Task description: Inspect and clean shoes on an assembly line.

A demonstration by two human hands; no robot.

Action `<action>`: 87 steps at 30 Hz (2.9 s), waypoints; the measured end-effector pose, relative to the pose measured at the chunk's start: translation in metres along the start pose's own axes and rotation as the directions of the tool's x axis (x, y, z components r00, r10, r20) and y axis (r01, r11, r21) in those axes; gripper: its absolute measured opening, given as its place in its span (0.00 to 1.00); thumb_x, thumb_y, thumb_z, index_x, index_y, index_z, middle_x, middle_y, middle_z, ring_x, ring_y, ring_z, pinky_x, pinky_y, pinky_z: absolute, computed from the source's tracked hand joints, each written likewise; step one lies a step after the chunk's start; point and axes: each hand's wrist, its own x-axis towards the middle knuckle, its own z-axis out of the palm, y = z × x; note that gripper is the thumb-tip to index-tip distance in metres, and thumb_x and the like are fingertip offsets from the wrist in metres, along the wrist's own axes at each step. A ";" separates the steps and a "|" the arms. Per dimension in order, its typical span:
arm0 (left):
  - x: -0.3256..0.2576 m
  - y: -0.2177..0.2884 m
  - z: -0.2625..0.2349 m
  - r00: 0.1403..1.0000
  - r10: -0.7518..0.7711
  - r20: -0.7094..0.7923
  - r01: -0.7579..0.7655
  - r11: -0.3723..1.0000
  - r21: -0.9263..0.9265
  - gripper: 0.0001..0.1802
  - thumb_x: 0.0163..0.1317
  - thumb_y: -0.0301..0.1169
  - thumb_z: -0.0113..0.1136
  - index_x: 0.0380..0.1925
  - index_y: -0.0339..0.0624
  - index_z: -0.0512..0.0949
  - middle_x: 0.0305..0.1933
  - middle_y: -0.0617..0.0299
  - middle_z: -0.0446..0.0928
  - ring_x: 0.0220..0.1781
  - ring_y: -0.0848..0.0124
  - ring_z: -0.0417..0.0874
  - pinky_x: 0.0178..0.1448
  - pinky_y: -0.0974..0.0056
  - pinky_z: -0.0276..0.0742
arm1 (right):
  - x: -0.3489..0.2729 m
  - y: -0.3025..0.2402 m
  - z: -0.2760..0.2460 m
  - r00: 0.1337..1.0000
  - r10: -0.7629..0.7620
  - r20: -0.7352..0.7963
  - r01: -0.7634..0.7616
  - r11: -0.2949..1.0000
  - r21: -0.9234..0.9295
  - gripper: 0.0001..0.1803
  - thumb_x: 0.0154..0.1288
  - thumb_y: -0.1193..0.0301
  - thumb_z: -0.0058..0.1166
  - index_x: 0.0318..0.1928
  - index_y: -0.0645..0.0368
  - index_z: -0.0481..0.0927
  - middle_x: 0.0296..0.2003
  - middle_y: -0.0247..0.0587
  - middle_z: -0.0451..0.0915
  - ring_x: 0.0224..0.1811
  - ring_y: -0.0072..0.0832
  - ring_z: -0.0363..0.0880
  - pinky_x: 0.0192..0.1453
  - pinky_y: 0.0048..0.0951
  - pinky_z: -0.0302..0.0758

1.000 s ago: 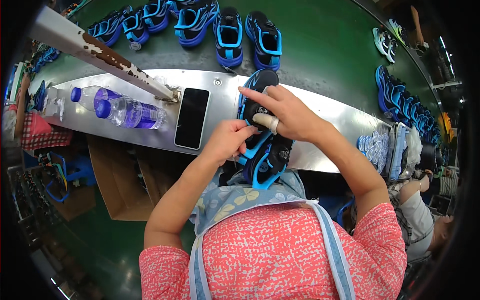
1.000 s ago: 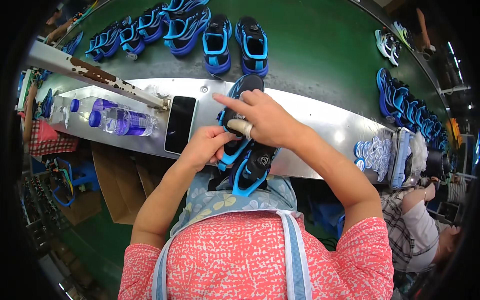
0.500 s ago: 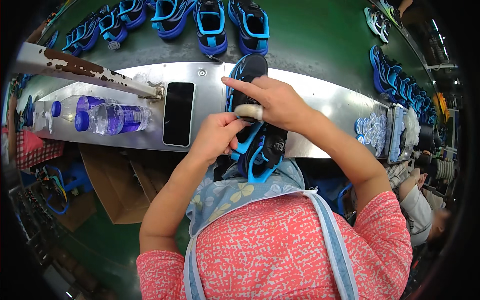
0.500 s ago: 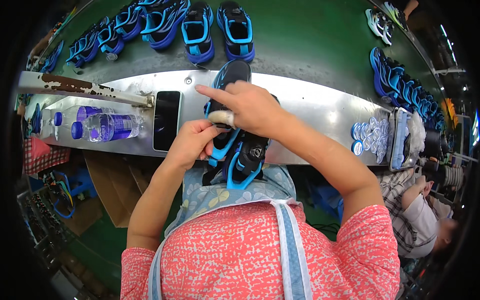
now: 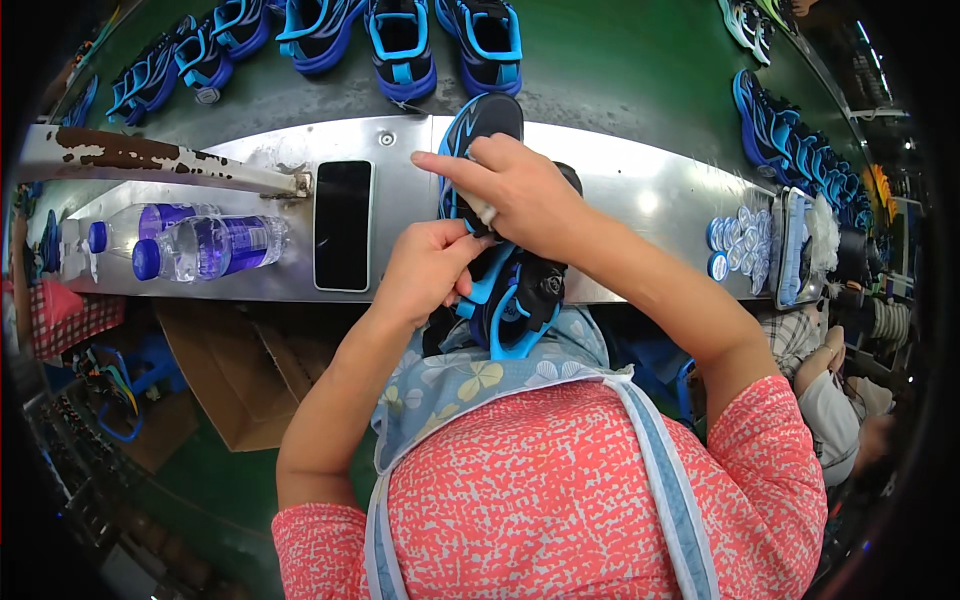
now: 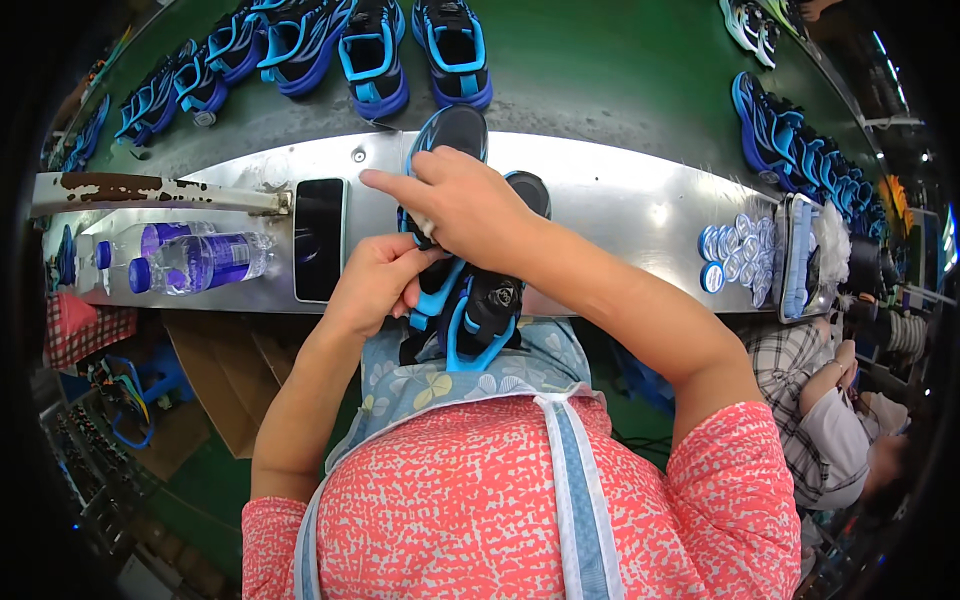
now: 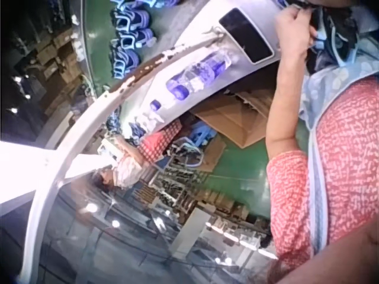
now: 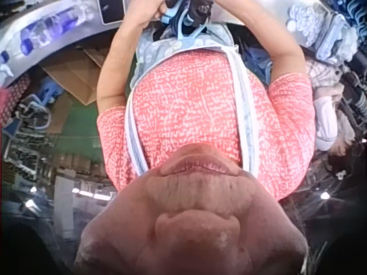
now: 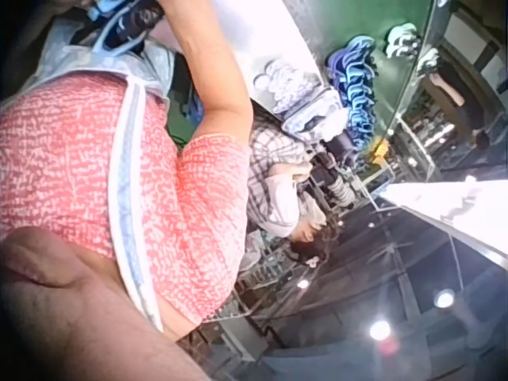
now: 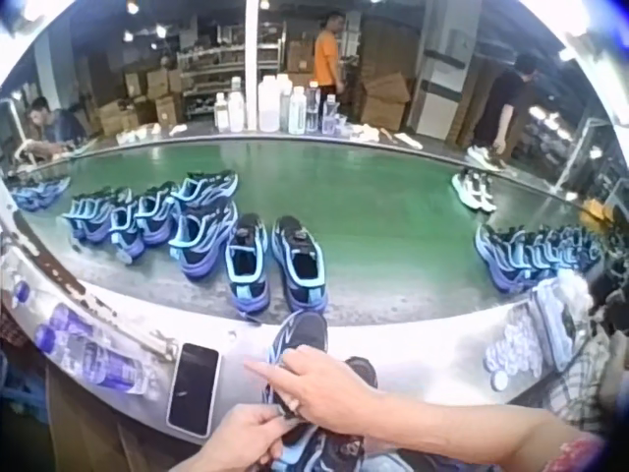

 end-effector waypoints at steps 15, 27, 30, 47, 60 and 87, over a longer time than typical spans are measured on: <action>-0.001 -0.005 -0.004 0.999 0.033 0.005 -0.032 0.989 -0.143 0.09 0.64 0.32 0.54 0.33 0.40 0.81 0.12 0.66 0.71 0.09 0.82 0.65 0.13 0.76 0.56 | -0.020 0.002 0.002 0.979 0.109 -0.174 -0.096 0.992 0.077 0.16 0.54 0.69 0.62 0.44 0.57 0.77 0.32 0.42 0.74 0.36 0.39 0.75 0.40 0.35 0.72; -0.011 0.000 -0.008 0.997 0.078 0.023 -0.076 0.994 -0.081 0.12 0.65 0.32 0.52 0.38 0.36 0.81 0.14 0.66 0.70 0.12 0.83 0.66 0.16 0.77 0.59 | -0.017 0.011 -0.025 0.986 0.167 0.017 -0.168 0.975 0.148 0.19 0.53 0.67 0.63 0.47 0.57 0.78 0.31 0.44 0.79 0.31 0.36 0.78 0.36 0.32 0.74; -0.019 0.002 -0.006 0.994 0.112 -0.005 -0.112 0.987 -0.115 0.13 0.66 0.33 0.51 0.40 0.36 0.81 0.15 0.67 0.70 0.14 0.83 0.67 0.17 0.77 0.61 | -0.011 0.016 -0.039 0.982 0.114 0.148 -0.153 0.945 0.290 0.22 0.55 0.68 0.61 0.52 0.54 0.77 0.31 0.41 0.77 0.31 0.34 0.76 0.38 0.31 0.73; -0.014 -0.004 0.004 0.992 0.110 -0.059 -0.112 0.993 -0.043 0.14 0.66 0.34 0.50 0.39 0.35 0.80 0.16 0.66 0.70 0.13 0.82 0.65 0.16 0.77 0.59 | -0.018 -0.011 0.015 0.924 0.227 -0.307 -0.207 0.974 0.096 0.18 0.55 0.67 0.62 0.46 0.56 0.78 0.30 0.43 0.78 0.32 0.40 0.77 0.38 0.31 0.73; -0.007 -0.002 0.056 0.612 0.709 0.352 -0.544 0.054 0.837 0.18 0.43 0.26 0.60 0.36 0.38 0.69 0.27 0.54 0.74 0.34 0.57 0.74 0.43 0.57 0.60 | -0.104 0.014 -0.061 0.839 0.542 0.038 -0.503 0.749 0.431 0.13 0.65 0.70 0.54 0.50 0.58 0.79 0.34 0.32 0.79 0.35 0.17 0.72 0.40 0.22 0.71; 0.254 0.146 0.010 0.577 0.815 0.045 -0.187 0.079 0.979 0.17 0.50 0.27 0.59 0.40 0.42 0.68 0.29 0.48 0.75 0.35 0.48 0.76 0.39 0.49 0.69 | -0.320 0.363 -0.265 0.235 0.838 -0.492 -0.798 -0.123 -0.590 0.37 0.31 0.41 0.70 0.49 0.30 0.79 0.65 0.62 0.56 0.66 0.56 0.56 0.66 0.49 0.59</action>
